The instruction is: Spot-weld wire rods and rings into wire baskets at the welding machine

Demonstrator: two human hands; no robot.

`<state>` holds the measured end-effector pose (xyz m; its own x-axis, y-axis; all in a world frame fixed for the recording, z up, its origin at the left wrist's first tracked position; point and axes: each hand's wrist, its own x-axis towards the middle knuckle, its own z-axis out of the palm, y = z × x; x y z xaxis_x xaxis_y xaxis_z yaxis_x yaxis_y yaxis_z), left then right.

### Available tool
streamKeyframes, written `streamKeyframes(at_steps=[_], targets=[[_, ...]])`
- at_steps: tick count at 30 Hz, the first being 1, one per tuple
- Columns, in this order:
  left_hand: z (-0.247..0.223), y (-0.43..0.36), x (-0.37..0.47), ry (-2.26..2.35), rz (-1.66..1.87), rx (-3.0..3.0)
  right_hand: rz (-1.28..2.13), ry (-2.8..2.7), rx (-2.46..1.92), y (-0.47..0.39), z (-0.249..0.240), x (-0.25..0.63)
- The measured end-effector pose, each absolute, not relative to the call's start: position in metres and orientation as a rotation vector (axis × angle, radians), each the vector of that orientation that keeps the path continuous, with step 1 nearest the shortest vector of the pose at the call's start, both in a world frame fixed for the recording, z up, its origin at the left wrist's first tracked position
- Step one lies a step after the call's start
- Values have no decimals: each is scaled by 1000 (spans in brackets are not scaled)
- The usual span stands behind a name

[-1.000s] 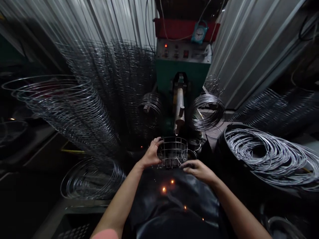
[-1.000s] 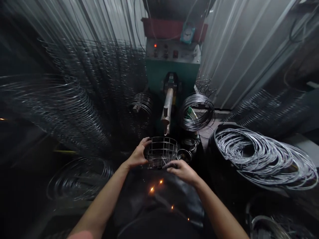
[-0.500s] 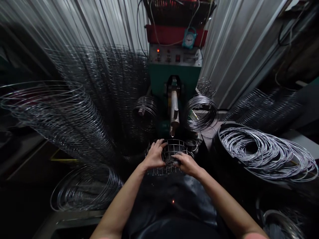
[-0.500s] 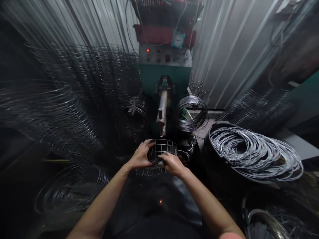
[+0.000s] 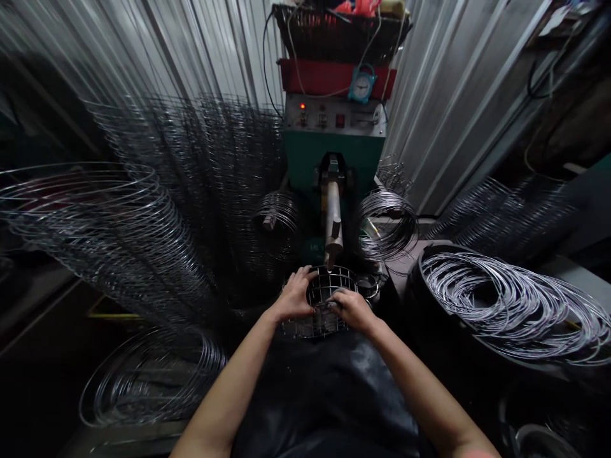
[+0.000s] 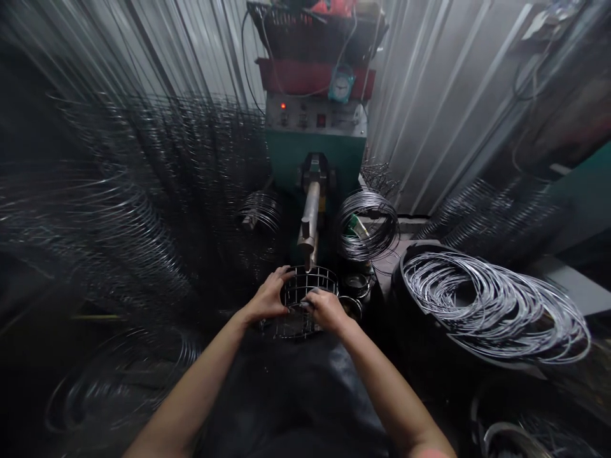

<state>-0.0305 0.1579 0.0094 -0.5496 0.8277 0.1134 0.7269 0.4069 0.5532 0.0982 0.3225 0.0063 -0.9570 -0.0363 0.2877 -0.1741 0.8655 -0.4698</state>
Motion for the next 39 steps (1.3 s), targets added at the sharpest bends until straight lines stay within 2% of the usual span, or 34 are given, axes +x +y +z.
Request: streamKeyframes(at_steps=[14, 20, 23, 27, 30, 39], targets=[[8, 178, -47, 2562, 849, 1273, 698, -2687, -134, 327, 1, 80], [4, 184, -58, 2527, 954, 1238, 1169, -2332, -330, 330, -2, 101], [3, 185, -60, 2539, 945, 1248, 1379, -2241, -508, 327, -38, 147], [6, 191, -70, 2565, 940, 1224, 1392, -2178, -715, 321, -104, 205], [10, 196, -79, 2577, 954, 1163, 1435, -2036, -847, 322, -128, 223], [19, 202, -81, 2589, 870, 1150, 2193, -1009, -1137, 344, -94, 217]])
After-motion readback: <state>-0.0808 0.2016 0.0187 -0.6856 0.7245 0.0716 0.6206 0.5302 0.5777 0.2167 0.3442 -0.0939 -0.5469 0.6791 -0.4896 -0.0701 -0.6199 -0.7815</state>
